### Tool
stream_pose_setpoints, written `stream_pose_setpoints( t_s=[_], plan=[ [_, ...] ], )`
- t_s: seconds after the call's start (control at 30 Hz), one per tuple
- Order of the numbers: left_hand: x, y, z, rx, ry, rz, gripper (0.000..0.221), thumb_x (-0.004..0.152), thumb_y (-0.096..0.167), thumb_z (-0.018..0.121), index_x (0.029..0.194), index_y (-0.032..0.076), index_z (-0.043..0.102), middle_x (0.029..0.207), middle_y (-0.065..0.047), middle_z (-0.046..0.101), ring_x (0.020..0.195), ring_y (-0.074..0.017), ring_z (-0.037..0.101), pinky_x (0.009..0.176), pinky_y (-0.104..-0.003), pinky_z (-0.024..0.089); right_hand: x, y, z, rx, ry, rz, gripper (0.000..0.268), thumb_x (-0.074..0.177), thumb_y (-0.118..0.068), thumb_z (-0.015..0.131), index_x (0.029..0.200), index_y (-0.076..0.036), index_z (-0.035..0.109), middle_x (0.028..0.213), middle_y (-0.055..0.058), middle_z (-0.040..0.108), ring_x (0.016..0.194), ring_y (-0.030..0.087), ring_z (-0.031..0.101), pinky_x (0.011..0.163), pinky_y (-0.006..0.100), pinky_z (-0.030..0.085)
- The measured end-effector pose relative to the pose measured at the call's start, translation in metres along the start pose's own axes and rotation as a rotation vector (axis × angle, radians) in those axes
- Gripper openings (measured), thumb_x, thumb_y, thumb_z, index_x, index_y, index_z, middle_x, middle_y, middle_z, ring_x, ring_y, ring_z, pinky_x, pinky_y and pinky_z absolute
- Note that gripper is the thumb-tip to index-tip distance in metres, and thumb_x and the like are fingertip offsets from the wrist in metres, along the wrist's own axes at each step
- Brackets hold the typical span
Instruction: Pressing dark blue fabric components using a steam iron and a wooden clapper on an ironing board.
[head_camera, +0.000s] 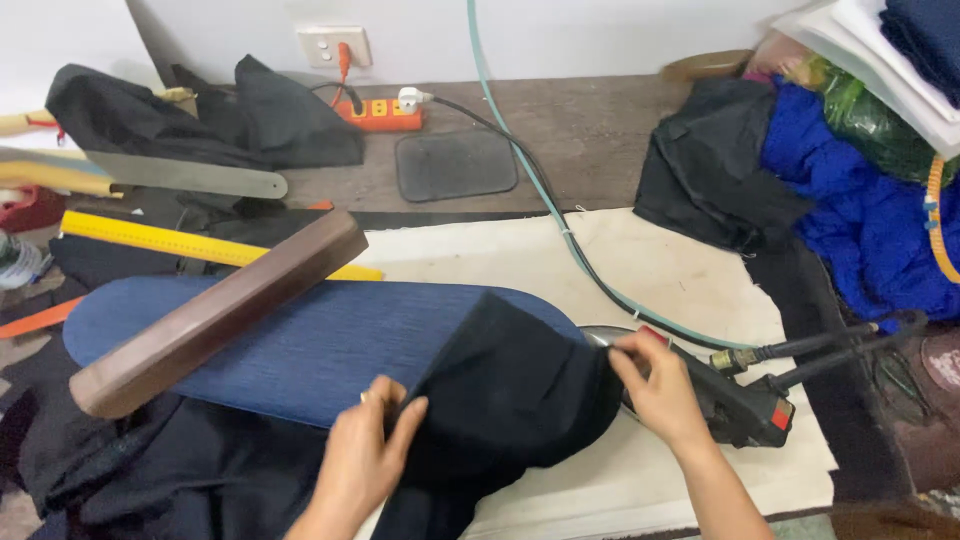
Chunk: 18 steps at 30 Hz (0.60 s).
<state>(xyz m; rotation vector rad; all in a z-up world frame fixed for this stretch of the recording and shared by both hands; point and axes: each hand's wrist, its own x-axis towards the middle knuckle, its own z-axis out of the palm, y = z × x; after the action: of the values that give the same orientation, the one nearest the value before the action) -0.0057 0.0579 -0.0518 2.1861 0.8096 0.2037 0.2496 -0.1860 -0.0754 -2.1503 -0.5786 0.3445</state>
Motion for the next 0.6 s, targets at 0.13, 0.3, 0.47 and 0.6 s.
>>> stream_pose_setpoints(
  t_s=[0.13, 0.3, 0.47, 0.6],
  plan=[
    [-0.050, 0.000, 0.049, -0.320, 0.071, -0.122, 0.020, 0.090, 0.030, 0.063, 0.084, 0.015, 0.053, 0.064, 0.001, 0.048, 0.062, -0.0104, 0.044, 0.062, -0.030, 0.040, 0.050, -0.039, -0.005, -0.107, -0.003, -0.145, 0.015, 0.090, -0.016, 0.058, 0.095, -0.008, 0.069, 0.090, 0.003, 0.069, 0.083, 0.016, 0.063, 0.074, 0.029, 0.047],
    [-0.084, 0.002, 0.087, -0.520, 0.222, -0.382, 0.026, 0.088, 0.031, 0.065, 0.072, 0.014, 0.053, 0.056, 0.004, 0.028, 0.044, -0.0081, 0.032, 0.046, -0.026, 0.028, 0.087, -0.067, 0.013, -0.204, -0.258, -0.290, 0.020, 0.094, -0.023, 0.055, 0.101, -0.011, 0.068, 0.102, 0.003, 0.062, 0.098, 0.020, 0.061, 0.083, 0.033, 0.045],
    [-0.087, -0.050, 0.126, -0.806, 0.365, -0.307, 0.016, 0.084, 0.014, 0.070, 0.081, 0.012, 0.055, 0.061, 0.004, 0.028, 0.050, -0.0061, 0.030, 0.047, -0.023, 0.021, 0.068, -0.041, 0.008, -0.134, -0.296, -0.219, 0.036, 0.093, -0.031, 0.047, 0.120, -0.012, 0.061, 0.120, 0.006, 0.062, 0.109, 0.018, 0.062, 0.089, 0.034, 0.047],
    [-0.065, -0.005, 0.086, -1.026, 0.479, -0.271, 0.029, 0.084, 0.005, 0.068, 0.106, 0.011, 0.050, 0.063, -0.006, 0.056, 0.056, -0.0078, 0.044, 0.058, -0.021, 0.033, 0.047, -0.035, 0.005, -0.041, -0.310, -0.050, 0.040, 0.094, -0.033, 0.043, 0.124, -0.011, 0.058, 0.129, 0.004, 0.062, 0.114, 0.015, 0.062, 0.096, 0.031, 0.046]
  ],
)
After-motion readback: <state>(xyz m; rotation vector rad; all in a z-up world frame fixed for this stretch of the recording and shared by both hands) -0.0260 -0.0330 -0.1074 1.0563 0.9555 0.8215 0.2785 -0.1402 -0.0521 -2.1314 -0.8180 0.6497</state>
